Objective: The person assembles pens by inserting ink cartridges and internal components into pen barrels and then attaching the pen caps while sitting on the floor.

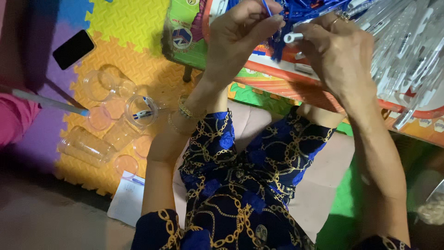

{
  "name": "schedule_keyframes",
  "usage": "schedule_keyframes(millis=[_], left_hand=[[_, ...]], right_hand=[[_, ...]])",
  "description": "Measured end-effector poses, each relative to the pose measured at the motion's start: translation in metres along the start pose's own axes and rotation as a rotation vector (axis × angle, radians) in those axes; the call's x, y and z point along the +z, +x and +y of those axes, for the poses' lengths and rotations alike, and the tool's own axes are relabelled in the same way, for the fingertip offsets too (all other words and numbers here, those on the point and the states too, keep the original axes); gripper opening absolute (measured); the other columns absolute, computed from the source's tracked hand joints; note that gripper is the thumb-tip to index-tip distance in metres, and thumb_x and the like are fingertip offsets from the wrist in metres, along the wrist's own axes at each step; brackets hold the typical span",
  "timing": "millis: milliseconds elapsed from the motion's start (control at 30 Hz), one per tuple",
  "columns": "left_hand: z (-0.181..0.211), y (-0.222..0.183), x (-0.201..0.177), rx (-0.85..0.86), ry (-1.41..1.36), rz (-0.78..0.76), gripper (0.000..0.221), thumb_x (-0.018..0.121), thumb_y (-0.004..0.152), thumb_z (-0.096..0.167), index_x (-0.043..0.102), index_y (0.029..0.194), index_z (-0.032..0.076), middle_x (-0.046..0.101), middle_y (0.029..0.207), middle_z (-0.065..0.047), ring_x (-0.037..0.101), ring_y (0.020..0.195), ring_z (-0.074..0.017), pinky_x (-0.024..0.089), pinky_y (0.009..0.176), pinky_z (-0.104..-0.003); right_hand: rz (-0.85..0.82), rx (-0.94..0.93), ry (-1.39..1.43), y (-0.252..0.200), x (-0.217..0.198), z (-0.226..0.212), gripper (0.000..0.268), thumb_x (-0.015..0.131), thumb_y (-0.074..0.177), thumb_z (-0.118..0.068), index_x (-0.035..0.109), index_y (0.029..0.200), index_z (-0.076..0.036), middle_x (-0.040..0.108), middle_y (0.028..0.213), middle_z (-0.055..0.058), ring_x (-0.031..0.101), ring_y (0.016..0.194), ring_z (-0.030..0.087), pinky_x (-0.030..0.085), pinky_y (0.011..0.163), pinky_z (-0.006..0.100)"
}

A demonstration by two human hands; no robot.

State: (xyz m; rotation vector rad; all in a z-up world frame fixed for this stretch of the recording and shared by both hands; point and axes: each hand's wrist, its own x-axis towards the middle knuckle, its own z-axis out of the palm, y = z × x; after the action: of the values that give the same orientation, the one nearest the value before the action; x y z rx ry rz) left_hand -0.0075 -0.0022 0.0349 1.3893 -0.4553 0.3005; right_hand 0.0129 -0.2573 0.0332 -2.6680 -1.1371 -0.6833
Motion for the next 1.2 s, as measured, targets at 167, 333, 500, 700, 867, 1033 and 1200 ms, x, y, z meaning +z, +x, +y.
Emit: schedule_keyframes(millis=[167, 333, 500, 700, 867, 1033, 1200], left_hand=[[0.009, 0.002, 0.001, 0.022, 0.017, 0.012, 0.014, 0.072, 0.114, 0.018, 0.071, 0.125, 0.009, 0.077, 0.097, -0.005, 0.069, 0.089, -0.0101, 0.061, 0.078, -0.026], [0.043, 0.014, 0.004, 0.079, 0.147, 0.174, 0.033, 0.077, 0.102, 0.015, 0.050, 0.084, 0.014, 0.037, 0.079, 0.005, 0.040, 0.075, -0.0081, 0.036, 0.071, -0.031], [0.050, 0.013, -0.002, 0.088, 0.016, 0.093, 0.010, 0.076, 0.107, 0.011, 0.067, 0.102, 0.012, 0.061, 0.089, 0.002, 0.064, 0.085, -0.0112, 0.057, 0.079, -0.028], [0.057, 0.014, -0.006, 0.057, -0.049, 0.096, 0.015, 0.077, 0.105, 0.009, 0.064, 0.097, 0.011, 0.062, 0.090, 0.002, 0.065, 0.087, -0.0127, 0.061, 0.082, -0.031], [0.053, 0.011, -0.012, 0.093, 0.077, 0.022, 0.012, 0.070, 0.112, 0.014, 0.078, 0.107, 0.006, 0.076, 0.101, -0.004, 0.082, 0.097, -0.0232, 0.076, 0.087, -0.035], [0.052, 0.007, -0.010, 0.003, -0.031, 0.009, 0.004, 0.076, 0.111, 0.015, 0.075, 0.112, 0.011, 0.079, 0.106, -0.001, 0.077, 0.099, -0.0152, 0.069, 0.090, -0.031], [0.053, 0.008, -0.008, 0.027, 0.105, -0.059, 0.013, 0.068, 0.113, 0.017, 0.071, 0.106, 0.005, 0.075, 0.090, -0.010, 0.076, 0.086, -0.0188, 0.068, 0.080, -0.035]], right_hand=[[-0.006, 0.036, 0.161, 0.008, -0.005, -0.015, 0.014, 0.091, 0.132, -0.024, 0.086, 0.132, -0.012, 0.067, 0.104, 0.006, 0.064, 0.088, 0.025, 0.045, 0.069, 0.039], [0.005, 0.053, 0.139, 0.014, -0.011, -0.027, 0.018, 0.093, 0.131, -0.030, 0.088, 0.135, -0.013, 0.062, 0.098, 0.006, 0.061, 0.082, 0.024, 0.039, 0.061, 0.039], [0.029, 0.053, 0.426, 0.030, -0.024, -0.046, 0.012, 0.088, 0.129, -0.013, 0.089, 0.135, -0.002, 0.068, 0.103, 0.014, 0.065, 0.091, 0.028, 0.045, 0.072, 0.042], [0.067, 0.077, 0.530, 0.035, -0.025, -0.057, 0.017, 0.089, 0.128, -0.009, 0.086, 0.123, 0.006, 0.066, 0.092, 0.014, 0.058, 0.088, 0.029, 0.039, 0.074, 0.043], [0.079, 0.100, 0.615, 0.035, -0.025, -0.063, 0.019, 0.087, 0.128, -0.007, 0.081, 0.115, 0.007, 0.065, 0.092, 0.014, 0.056, 0.086, 0.028, 0.041, 0.077, 0.042], [0.052, 0.146, 0.621, 0.035, -0.030, -0.069, 0.014, 0.085, 0.129, -0.007, 0.082, 0.120, 0.004, 0.061, 0.089, 0.012, 0.056, 0.082, 0.027, 0.039, 0.074, 0.042], [0.035, 0.190, 0.690, 0.034, -0.030, -0.074, 0.022, 0.082, 0.127, -0.003, 0.074, 0.107, 0.002, 0.064, 0.079, 0.006, 0.057, 0.081, 0.024, 0.043, 0.078, 0.040]])
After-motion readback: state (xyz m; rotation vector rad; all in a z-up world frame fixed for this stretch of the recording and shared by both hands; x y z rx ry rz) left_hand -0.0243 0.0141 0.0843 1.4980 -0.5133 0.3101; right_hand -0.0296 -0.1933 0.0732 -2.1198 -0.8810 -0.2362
